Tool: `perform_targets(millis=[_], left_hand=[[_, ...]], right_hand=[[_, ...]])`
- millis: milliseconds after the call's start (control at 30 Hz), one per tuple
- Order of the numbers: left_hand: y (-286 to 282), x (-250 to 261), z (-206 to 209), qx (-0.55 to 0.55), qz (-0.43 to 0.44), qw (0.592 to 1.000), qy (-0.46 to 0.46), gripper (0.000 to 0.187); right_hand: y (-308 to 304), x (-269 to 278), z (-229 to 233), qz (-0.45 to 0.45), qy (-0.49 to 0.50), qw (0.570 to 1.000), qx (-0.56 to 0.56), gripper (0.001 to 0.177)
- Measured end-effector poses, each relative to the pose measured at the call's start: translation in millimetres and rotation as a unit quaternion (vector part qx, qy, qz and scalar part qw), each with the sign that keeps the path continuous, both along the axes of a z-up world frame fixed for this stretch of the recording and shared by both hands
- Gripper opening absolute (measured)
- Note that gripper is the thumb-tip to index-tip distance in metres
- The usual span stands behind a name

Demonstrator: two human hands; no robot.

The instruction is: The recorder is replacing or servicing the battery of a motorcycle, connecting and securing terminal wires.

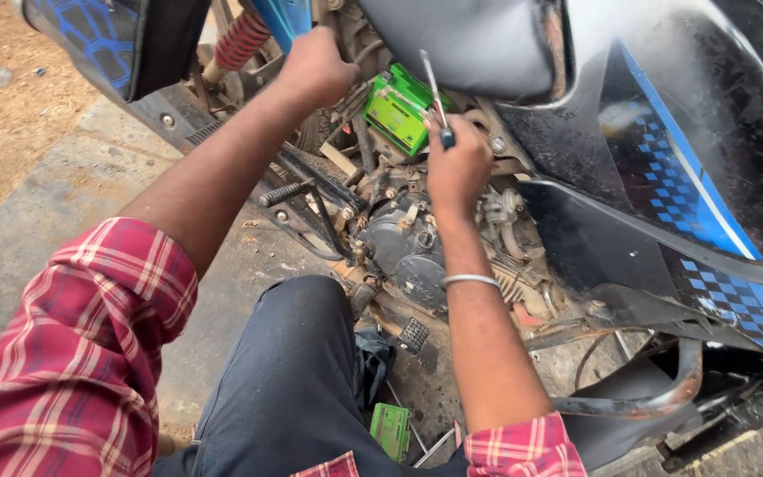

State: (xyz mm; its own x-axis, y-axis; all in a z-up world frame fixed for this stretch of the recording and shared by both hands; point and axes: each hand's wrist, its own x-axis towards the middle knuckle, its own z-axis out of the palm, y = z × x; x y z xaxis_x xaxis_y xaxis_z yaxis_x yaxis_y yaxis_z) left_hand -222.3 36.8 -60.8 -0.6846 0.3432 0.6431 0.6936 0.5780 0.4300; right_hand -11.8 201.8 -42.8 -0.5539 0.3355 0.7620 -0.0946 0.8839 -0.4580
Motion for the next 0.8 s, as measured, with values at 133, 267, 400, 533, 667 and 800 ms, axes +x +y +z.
perform_targets(millis=[133,267,400,533,667,800], left_hand=[[-16.1,1.0,7.5,0.147,-0.035,0.915,-0.374,0.023],[-31.1,9.0,17.1,0.301,-0.174,0.787,-0.510,0.017],[-41.7,51.1,47.1,0.311,-0.196,0.781,-0.504,0.018],[-22.4,50.7,41.5,0.278,-0.139,0.857,-0.411,0.026],[6.1,15.6,11.1,0.345,-0.162,0.818,-0.430,0.017],[11.8,11.0,7.8,0.347,-0.174,0.804,-0.450,0.013]], right_hand=[[-20.6,-13.0,10.1,-0.041,-0.001,0.994,0.100,0.013],[-13.7,-29.9,1.1,-0.074,0.009,0.991,0.112,0.016],[-20.4,-34.3,2.5,-0.073,0.022,0.993,0.096,0.011],[-14.7,-40.3,1.5,-0.085,0.010,0.988,0.129,0.016],[-10.4,-43.9,-1.9,-0.082,0.012,0.986,0.142,0.015],[-7.3,-44.8,-3.0,-0.091,0.006,0.984,0.154,0.015]])
